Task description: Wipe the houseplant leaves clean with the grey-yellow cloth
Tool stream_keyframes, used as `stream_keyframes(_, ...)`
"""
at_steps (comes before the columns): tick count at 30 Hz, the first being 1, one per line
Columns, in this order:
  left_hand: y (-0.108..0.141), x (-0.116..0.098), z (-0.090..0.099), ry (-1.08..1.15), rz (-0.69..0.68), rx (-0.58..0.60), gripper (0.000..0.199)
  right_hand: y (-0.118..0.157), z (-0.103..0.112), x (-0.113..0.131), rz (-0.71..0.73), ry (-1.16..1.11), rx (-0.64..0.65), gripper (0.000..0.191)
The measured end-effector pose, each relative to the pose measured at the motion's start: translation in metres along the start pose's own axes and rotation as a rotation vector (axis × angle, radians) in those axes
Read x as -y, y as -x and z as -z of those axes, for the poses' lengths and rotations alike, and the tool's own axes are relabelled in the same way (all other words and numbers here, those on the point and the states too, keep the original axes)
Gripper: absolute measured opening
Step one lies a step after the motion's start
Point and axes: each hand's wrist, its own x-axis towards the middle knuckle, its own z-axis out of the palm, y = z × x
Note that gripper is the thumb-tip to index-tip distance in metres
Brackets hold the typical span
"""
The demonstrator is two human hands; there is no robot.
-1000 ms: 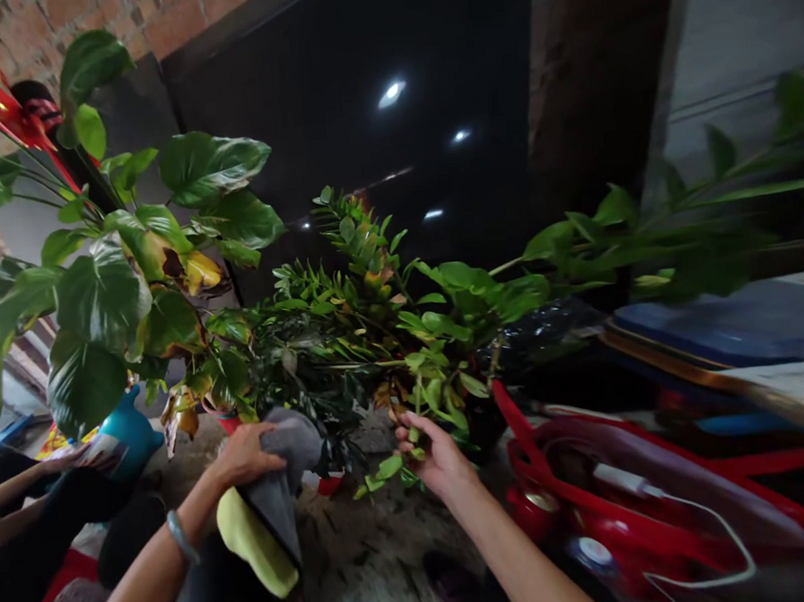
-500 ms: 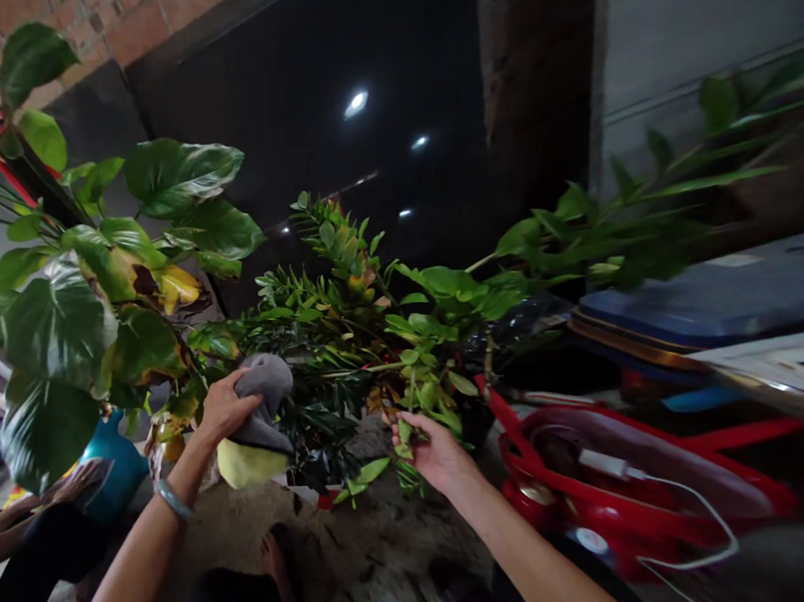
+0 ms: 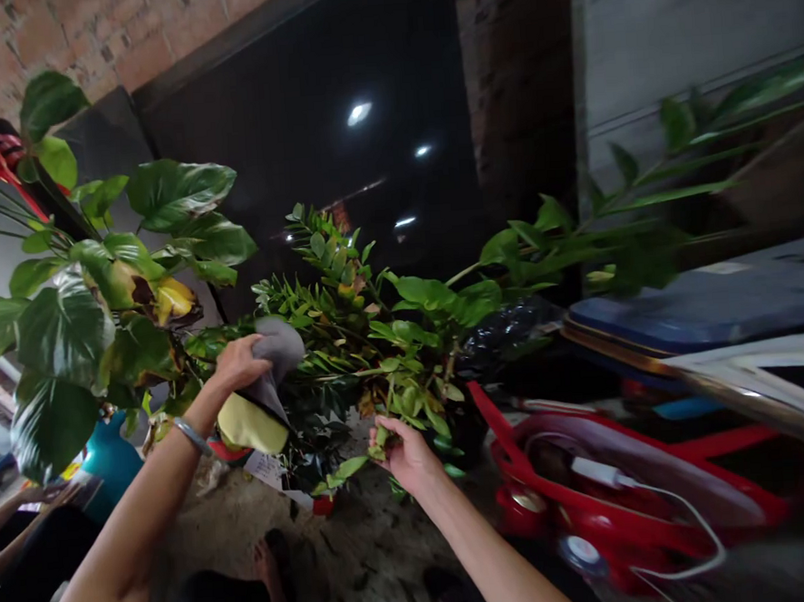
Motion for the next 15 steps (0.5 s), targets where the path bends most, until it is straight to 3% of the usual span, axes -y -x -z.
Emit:
stream_keyframes(2,0.007,-0.020,0.001,0.006,-0.075,0.086,0.047,0.002,0.003,0.004,-0.004,-0.007,0.014,0.011)
stream_keyframes(3,0.010,-0.030,0.007,0.018,-0.109,0.074,0.046,0.003,0.004,0.006,-0.006,-0.008,0.022,0.010)
stream_keyframes(7,0.003,-0.062,0.040,0.047,-0.188,-0.224,0.051,0.007,0.007,0.012,-0.006,0.001,0.040,0.008)
stream_keyframes(9,-0.003,-0.068,0.040,0.017,-0.200,-0.363,0.057,0.009,0.008,0.014,0.000,0.002,0.051,0.009)
stream_keyframes(10,-0.003,-0.068,0.034,-0.006,-0.194,-0.378,0.060,0.010,0.008,0.014,0.003,0.000,0.054,0.009)
stream_keyframes(12,0.004,-0.063,0.007,-0.062,-0.170,-0.256,0.064,0.011,0.008,0.015,0.005,-0.004,0.049,0.009)
stream_keyframes(15,0.038,-0.047,-0.045,-0.110,-0.184,0.124,0.063,0.010,0.012,0.016,-0.011,0.005,0.041,0.010)
